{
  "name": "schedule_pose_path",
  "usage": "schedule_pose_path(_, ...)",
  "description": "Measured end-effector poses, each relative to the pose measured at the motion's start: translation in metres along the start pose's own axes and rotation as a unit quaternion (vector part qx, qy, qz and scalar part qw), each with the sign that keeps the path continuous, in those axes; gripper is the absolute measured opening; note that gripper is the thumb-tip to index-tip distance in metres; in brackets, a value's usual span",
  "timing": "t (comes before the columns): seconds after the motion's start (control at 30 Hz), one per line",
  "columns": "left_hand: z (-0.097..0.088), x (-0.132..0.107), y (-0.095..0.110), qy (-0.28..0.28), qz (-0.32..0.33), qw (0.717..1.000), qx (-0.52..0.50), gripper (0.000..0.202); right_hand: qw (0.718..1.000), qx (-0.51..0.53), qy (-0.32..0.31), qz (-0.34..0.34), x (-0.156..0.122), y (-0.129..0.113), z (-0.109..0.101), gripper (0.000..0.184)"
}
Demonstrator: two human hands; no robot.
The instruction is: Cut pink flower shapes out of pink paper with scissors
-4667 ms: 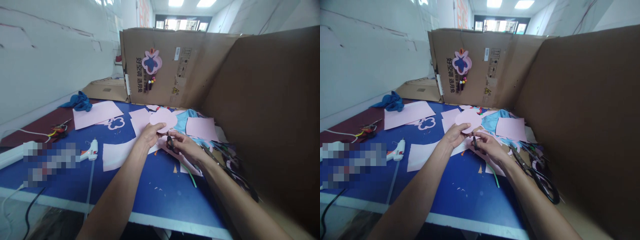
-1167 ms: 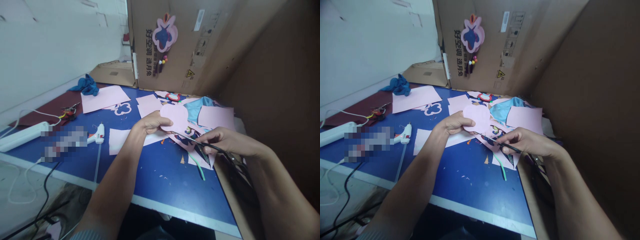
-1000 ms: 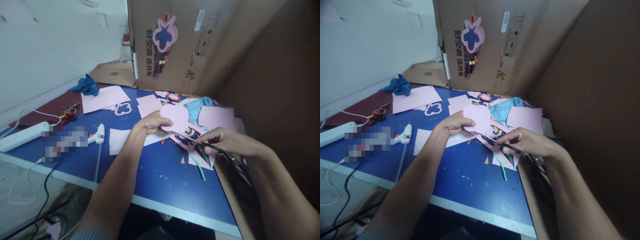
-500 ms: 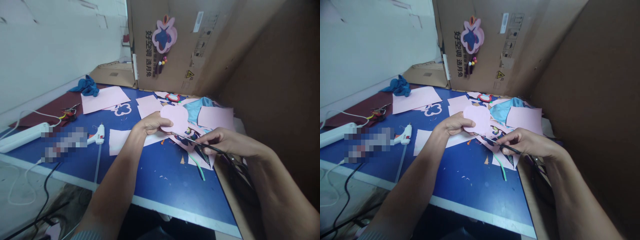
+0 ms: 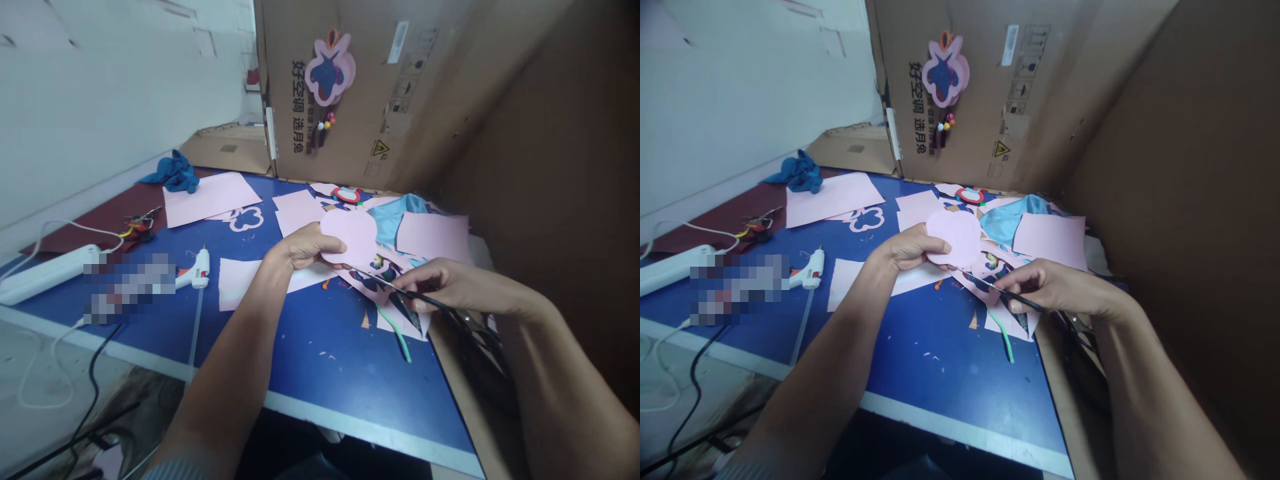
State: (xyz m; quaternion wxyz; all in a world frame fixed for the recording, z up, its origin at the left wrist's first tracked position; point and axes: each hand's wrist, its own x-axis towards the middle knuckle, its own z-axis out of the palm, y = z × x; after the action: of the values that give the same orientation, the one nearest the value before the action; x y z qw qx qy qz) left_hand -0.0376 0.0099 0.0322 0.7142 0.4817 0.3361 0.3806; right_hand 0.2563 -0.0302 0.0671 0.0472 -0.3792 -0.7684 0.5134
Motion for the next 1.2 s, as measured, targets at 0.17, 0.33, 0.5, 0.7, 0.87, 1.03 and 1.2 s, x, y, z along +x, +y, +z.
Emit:
schedule_pose_path(0.17, -0.003, 0.001, -0.001, 0.0, 0.006, 1.0, 0.011, 0.059, 1.0, 0.005, 0.006, 0.005, 0.0, 0.0, 0.0, 0.051)
schedule_pose_path(0.33, -0.001, 0.0, -0.001, 0.002, 0.009, 1.0, 0.009, 0.061, 1.0, 0.01, 0.011, 0.009, -0.001, -0.006, 0.001, 0.05)
schedule_pose_path(0.5, 0.002, 0.0, 0.0, 0.004, 0.011, 1.0, 0.001, 0.059, 1.0, 0.015, 0.011, 0.013, -0.001, -0.008, 0.001, 0.046)
schedule_pose_path(0.7, 0.004, -0.001, 0.002, 0.014, 0.009, 1.0, 0.003, 0.056, 1.0, 0.016, 0.011, 0.011, 0.0, -0.009, 0.003, 0.048)
schedule_pose_path(0.87, 0.005, -0.001, 0.001, 0.011, 0.012, 1.0, 0.002, 0.065, 1.0, 0.009, 0.016, 0.014, -0.001, -0.012, 0.003, 0.05)
schedule_pose_path(1.03, 0.004, 0.0, 0.001, 0.013, 0.013, 1.0, -0.003, 0.071, 0.999, 0.006, 0.024, 0.021, 0.0, -0.012, 0.004, 0.053)
schedule_pose_path(1.2, 0.003, 0.0, 0.0, 0.007, 0.017, 1.0, -0.007, 0.072, 0.999, 0.007, 0.031, 0.026, 0.0, -0.011, 0.005, 0.056)
